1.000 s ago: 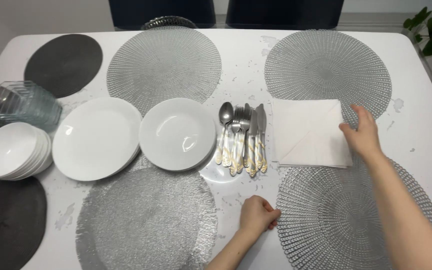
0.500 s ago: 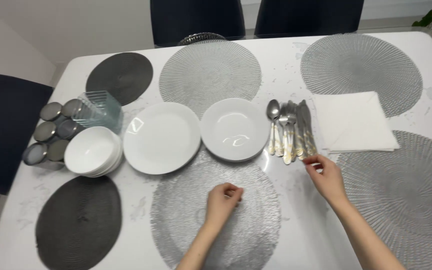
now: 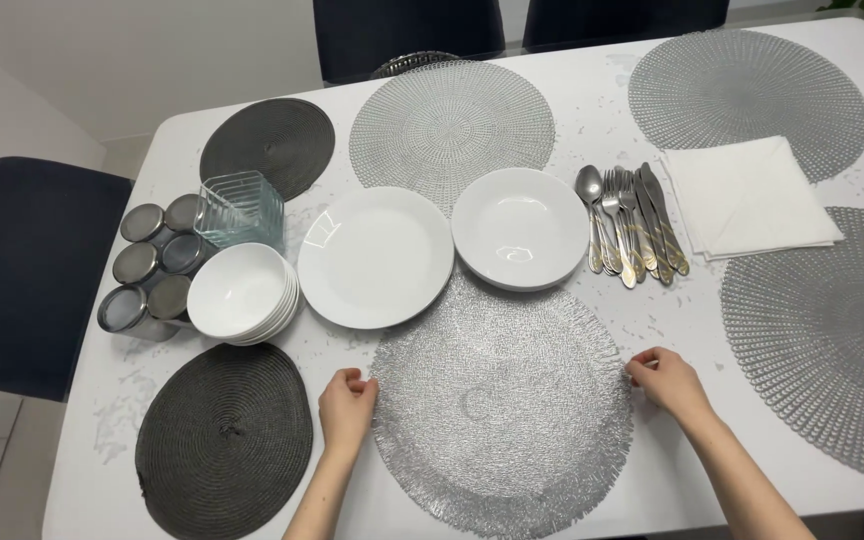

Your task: The person sets a dining table by placing placemats, plates, and bowls in a symmetrical arrangement. They handle dark and silver placemats, white dinner plates, and smaller white bowls, positioning them on a white table with chairs and a potted plant visible in the background.

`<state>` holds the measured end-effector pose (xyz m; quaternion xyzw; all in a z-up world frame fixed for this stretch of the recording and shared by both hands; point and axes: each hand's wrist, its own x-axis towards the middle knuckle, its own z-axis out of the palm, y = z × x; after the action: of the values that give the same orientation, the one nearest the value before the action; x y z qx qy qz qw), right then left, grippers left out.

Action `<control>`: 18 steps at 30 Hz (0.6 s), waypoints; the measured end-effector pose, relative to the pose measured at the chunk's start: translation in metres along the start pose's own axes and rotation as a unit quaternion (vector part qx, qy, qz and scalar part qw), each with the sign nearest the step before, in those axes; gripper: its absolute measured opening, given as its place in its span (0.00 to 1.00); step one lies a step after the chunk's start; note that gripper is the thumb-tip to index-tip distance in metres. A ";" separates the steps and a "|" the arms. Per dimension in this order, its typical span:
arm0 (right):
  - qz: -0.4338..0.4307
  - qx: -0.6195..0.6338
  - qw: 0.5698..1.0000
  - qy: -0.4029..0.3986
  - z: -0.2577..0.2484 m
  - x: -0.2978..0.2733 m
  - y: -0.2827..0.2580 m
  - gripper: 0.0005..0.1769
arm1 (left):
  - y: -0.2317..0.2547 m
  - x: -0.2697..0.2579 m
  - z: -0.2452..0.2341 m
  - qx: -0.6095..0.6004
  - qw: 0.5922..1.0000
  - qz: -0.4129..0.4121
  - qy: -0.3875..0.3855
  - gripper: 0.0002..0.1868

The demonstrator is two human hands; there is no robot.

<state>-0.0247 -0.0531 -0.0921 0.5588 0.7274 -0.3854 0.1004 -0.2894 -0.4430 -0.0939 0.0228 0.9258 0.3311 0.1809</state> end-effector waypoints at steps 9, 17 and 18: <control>-0.014 0.065 0.998 -0.024 0.023 0.023 0.024 0.25 | 0.001 0.022 0.006 -0.042 0.995 -0.074 -0.044 0.11; -0.083 0.077 0.992 0.047 0.007 0.013 0.021 0.17 | -0.011 0.031 0.015 -0.003 0.993 -0.063 -0.098 0.10; -0.075 0.061 0.993 0.064 0.002 0.012 0.017 0.17 | -0.012 0.029 0.019 0.002 0.992 -0.061 -0.109 0.10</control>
<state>-0.0142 -0.0444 -0.1077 0.5313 0.7475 -0.3986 -0.0101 -0.3091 -0.4366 -0.1241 0.0026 0.9009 0.3132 0.3005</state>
